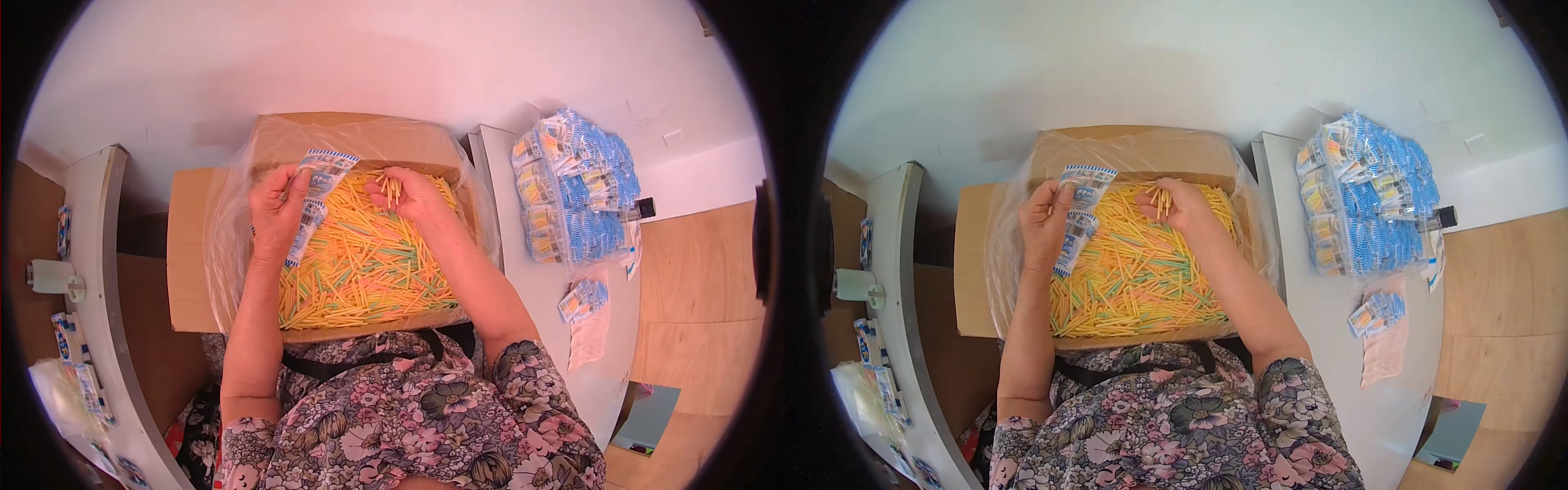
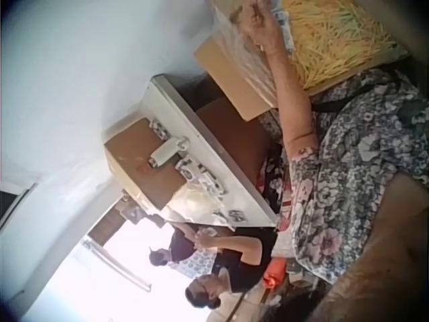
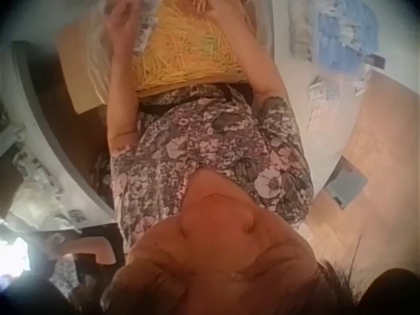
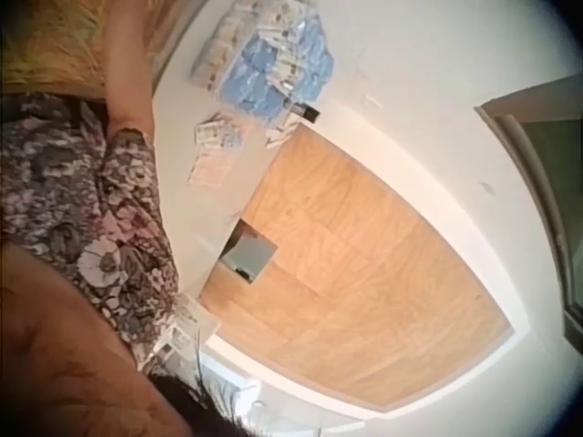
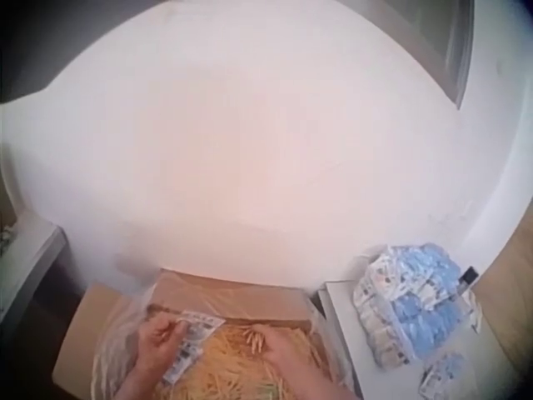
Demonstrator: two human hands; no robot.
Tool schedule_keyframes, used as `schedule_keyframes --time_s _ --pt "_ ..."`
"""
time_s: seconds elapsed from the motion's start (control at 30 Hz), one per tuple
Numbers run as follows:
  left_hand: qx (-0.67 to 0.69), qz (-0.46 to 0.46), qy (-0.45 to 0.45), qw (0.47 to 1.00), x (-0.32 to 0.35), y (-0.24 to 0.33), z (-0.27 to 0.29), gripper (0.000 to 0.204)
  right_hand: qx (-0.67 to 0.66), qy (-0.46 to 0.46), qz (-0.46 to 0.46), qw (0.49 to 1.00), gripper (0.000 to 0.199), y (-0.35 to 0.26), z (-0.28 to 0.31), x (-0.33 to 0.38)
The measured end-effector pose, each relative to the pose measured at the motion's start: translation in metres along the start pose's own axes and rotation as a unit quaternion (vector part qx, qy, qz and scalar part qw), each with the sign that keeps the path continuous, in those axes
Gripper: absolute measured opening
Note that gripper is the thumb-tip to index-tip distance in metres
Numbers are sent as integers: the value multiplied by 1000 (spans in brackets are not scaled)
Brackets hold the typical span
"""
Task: Packing small yellow sticks into blue plastic packets.
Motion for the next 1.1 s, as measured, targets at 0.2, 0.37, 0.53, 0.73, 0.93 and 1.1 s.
schedule_keyframes --time_s 0.2,0.37,0.53,0.73,0.93,1.1 --pt "2 -11 3 1000 -1 -11 3 12 -27 -4 43 999 14 3 5 0" --pt "-14 -11 1 1000 -1 -10 1 13 -69 49 84 993 6 0 6 6" --pt "17 35 -19 999 1 -9 -6 11 -79 31 95 992 8 0 15 -7" --pt "-3 20 -5 1000 2 -11 0 15 -24 11 3 1000 8 7 -3 43" --pt "26 43 -9 999 4 -8 -5 13 -25 -65 -35 997 15 7 3 3" --pt "47 100 -143 984 9 -19 -20 14 -51 -102 11 993 20 -5 -6 22"
Point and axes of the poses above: each hand's wrist, its own x-axis away from the middle knuckle, its own z-axis out of the back of the hand, y = z × x, the point moved 8 cm from there along -x, towards the middle knuckle, and after that the axes turned 5 degrees about z, right-handed, at the moved point
